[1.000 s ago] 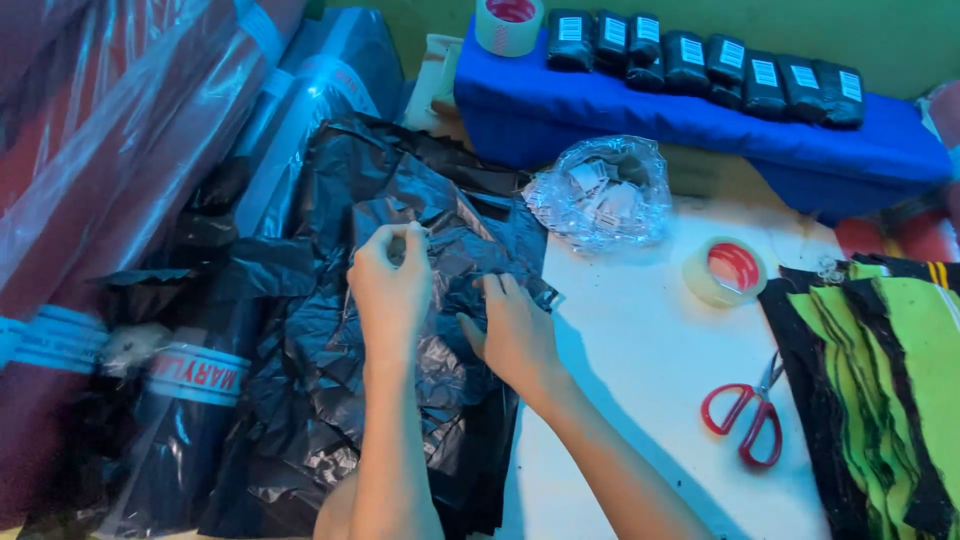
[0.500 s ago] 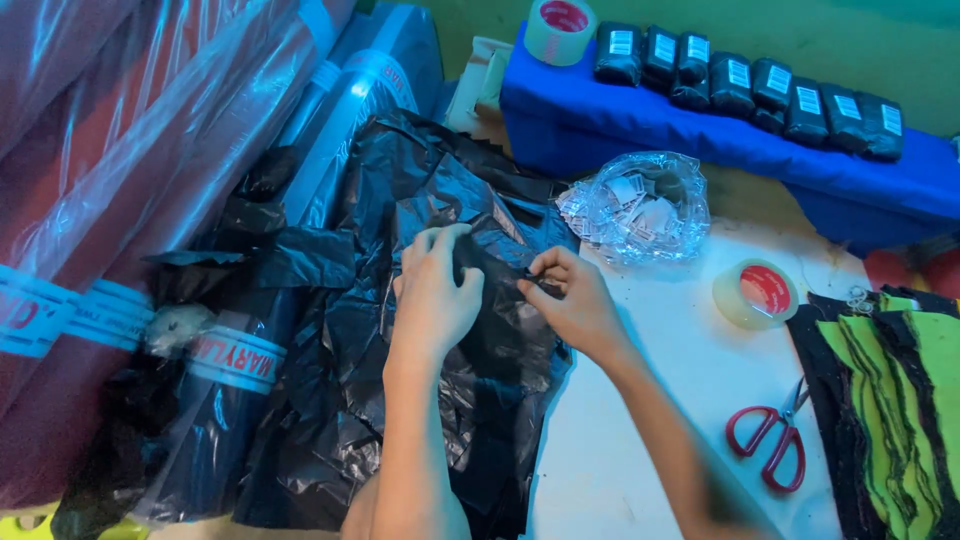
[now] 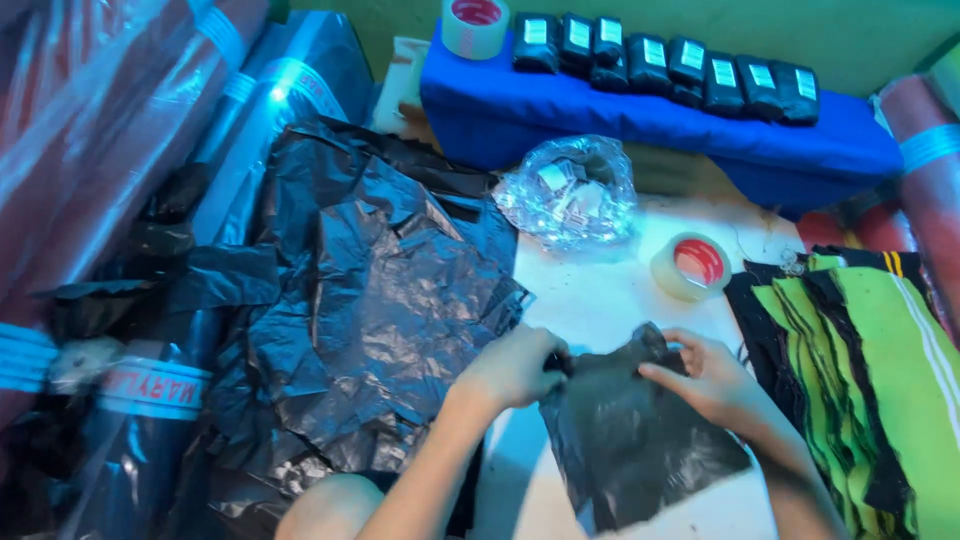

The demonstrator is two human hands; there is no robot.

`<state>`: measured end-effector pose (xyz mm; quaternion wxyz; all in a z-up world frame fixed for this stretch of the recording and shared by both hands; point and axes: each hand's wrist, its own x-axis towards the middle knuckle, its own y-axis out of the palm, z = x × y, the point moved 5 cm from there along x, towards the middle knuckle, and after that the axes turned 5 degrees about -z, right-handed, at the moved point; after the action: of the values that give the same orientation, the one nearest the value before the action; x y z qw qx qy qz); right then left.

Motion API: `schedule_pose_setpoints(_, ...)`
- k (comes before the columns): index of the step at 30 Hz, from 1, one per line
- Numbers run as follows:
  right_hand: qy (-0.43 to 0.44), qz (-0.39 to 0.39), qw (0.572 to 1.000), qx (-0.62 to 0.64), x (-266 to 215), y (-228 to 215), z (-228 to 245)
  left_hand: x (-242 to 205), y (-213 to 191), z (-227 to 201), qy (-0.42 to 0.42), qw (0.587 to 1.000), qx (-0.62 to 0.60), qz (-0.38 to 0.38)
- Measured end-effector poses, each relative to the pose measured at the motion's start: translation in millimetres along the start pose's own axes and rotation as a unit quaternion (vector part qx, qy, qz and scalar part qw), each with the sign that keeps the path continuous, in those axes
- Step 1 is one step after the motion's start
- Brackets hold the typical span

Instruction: The person folds a black plastic bag and places it on a table. They then pick up a barcode sticker, apply it to the bag, and set it aside. Next, they take a piece of black plastic, place a folded green and black garment on it, and wrap the garment in the plastic.

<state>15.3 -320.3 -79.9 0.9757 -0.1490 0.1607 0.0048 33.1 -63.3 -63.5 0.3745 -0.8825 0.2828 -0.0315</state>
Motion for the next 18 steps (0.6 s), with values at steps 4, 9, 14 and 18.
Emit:
schedule_pose_setpoints(4,-0.064,-0.101,0.986,-0.115,10,-17,-3,30,15,9,-0.041,0.996,0.065,-0.039)
schedule_pose_setpoints(9,-0.093,-0.205,0.934,-0.277,18,-10,-6,23,18,-26,0.069,0.944,0.223,-0.233)
schedule_pose_setpoints(14,-0.155,-0.19,0.84,-0.485,-5,17,8,28,86,-28,0.092,0.955,0.266,-0.096)
schedule_pose_setpoints(18,-0.117,-0.068,0.837,-0.531,-6,27,-23,22,87,-32,0.048,0.957,0.286,0.001)
